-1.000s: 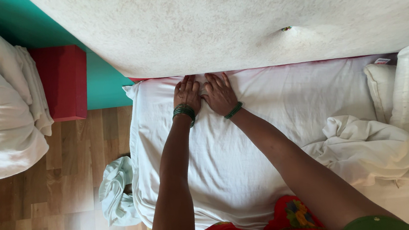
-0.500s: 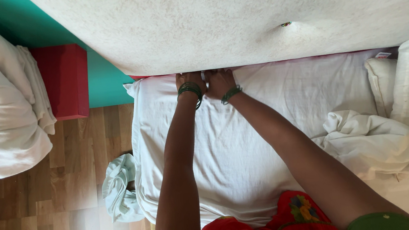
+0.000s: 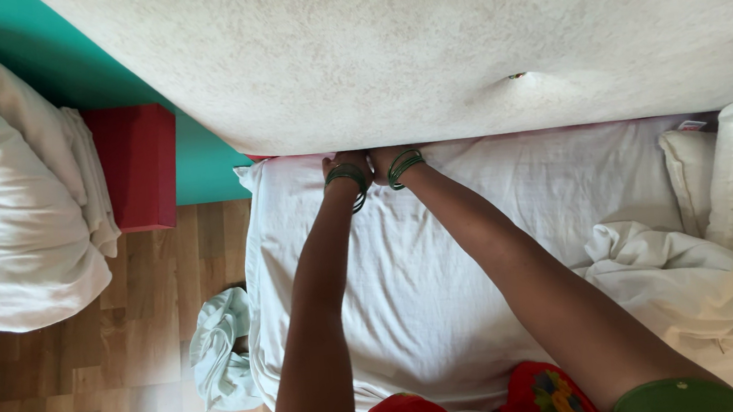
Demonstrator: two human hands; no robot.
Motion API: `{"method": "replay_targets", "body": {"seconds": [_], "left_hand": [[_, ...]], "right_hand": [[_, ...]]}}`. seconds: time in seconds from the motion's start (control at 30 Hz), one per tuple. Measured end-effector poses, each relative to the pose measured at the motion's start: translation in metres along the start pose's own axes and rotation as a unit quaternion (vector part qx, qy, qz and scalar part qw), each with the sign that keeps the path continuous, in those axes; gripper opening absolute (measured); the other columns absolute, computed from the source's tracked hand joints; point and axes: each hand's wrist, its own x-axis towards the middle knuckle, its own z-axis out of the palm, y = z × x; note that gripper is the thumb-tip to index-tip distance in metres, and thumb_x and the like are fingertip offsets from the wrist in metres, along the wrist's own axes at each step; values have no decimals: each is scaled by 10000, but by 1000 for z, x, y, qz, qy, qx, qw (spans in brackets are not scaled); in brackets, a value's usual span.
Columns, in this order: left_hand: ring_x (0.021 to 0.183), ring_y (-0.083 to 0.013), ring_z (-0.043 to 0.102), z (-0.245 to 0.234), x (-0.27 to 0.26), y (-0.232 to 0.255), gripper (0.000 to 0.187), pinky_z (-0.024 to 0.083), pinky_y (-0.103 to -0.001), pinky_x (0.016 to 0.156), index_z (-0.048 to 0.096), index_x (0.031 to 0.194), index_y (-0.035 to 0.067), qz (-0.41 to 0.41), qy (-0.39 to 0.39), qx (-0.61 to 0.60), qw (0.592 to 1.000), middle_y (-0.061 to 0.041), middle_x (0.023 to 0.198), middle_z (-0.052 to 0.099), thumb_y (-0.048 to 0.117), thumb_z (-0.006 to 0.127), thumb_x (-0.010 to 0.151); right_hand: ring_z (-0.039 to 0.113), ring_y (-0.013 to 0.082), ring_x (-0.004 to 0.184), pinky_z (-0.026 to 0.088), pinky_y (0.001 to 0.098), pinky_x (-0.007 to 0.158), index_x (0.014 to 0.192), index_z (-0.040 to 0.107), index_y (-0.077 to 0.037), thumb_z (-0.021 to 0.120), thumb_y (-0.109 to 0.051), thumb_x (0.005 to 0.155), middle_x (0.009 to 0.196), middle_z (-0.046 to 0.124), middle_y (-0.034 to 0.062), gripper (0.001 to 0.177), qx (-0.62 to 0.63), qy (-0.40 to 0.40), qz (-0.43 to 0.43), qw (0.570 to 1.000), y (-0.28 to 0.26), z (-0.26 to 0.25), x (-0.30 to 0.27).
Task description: The person tidies a bed by adjusting a white sheet, smoothing the surface by hand, and arranging white pillows at the head of the bed.
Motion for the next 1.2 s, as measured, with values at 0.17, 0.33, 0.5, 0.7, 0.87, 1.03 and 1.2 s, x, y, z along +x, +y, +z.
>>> {"method": "replay_targets", "body": {"seconds": [0.17, 0.33, 0.5, 0.7, 0.87, 1.03, 1.2], "left_hand": [[1542, -279, 236, 49, 64, 12, 687, 224, -544, 1223, 306, 1615, 224, -28, 200, -14, 979, -72, 1684, 257, 451, 490, 994], [1590, -247, 109, 31, 49, 1, 674, 168, -635, 1220, 337, 1579, 317, -47, 24, -23, 998, 9, 1718, 167, 506, 502, 953], [1590, -219, 223, 16, 25, -3, 642, 194, -678, 1225, 419, 1572, 354, -51, -7, -63, 997, 36, 1724, 265, 397, 528, 941], [1544, -215, 164, 66, 10, -6, 774, 127, -635, 1226, 229, 1629, 241, 14, 149, -27, 988, -17, 1680, 194, 357, 564, 941], [1554, -249, 166, 59, -8, 7, 720, 168, -639, 1196, 226, 1624, 223, 23, 169, 76, 982, -26, 1696, 182, 280, 527, 972], [1599, -225, 204, 32, -39, 18, 750, 225, -560, 1246, 299, 1628, 259, 3, 104, 17, 994, 12, 1721, 241, 307, 579, 934], [1587, -256, 103, 34, -40, 20, 775, 118, -597, 1244, 191, 1637, 269, 5, 113, 20, 993, 4, 1724, 126, 302, 521, 937]], "right_hand": [[569, 359, 1300, 454, 473, 1095, 1308, 647, -116, 665, -242, 897, 1361, 642, 178, 430, 52, 86, -55, 993, 28, 15, -11], [625, 349, 1234, 469, 533, 1044, 1344, 598, -132, 637, -196, 843, 1303, 686, 159, 507, 96, 122, 38, 987, 31, 25, -60], [510, 330, 1291, 323, 614, 1056, 1339, 558, -139, 748, -339, 759, 1312, 650, 153, 642, -3, 227, 54, 972, 46, 2, -95], [364, 281, 1460, 218, 674, 1142, 1409, 488, -203, 661, -395, 871, 1521, 490, 96, 597, 38, 87, 137, 986, 29, -10, -90], [276, 320, 1483, 183, 723, 1130, 1535, 353, -168, 610, -337, 915, 1583, 397, 95, 692, -26, 102, 136, 985, 26, -7, -76], [282, 296, 1528, 243, 649, 1188, 1566, 360, -202, 598, -370, 949, 1628, 390, 86, 682, 10, 67, 109, 992, 47, 16, -72], [195, 292, 1558, 199, 698, 1153, 1586, 320, -188, 597, -470, 922, 1704, 238, 83, 772, 6, 141, -9, 990, 81, 45, -110]]}}
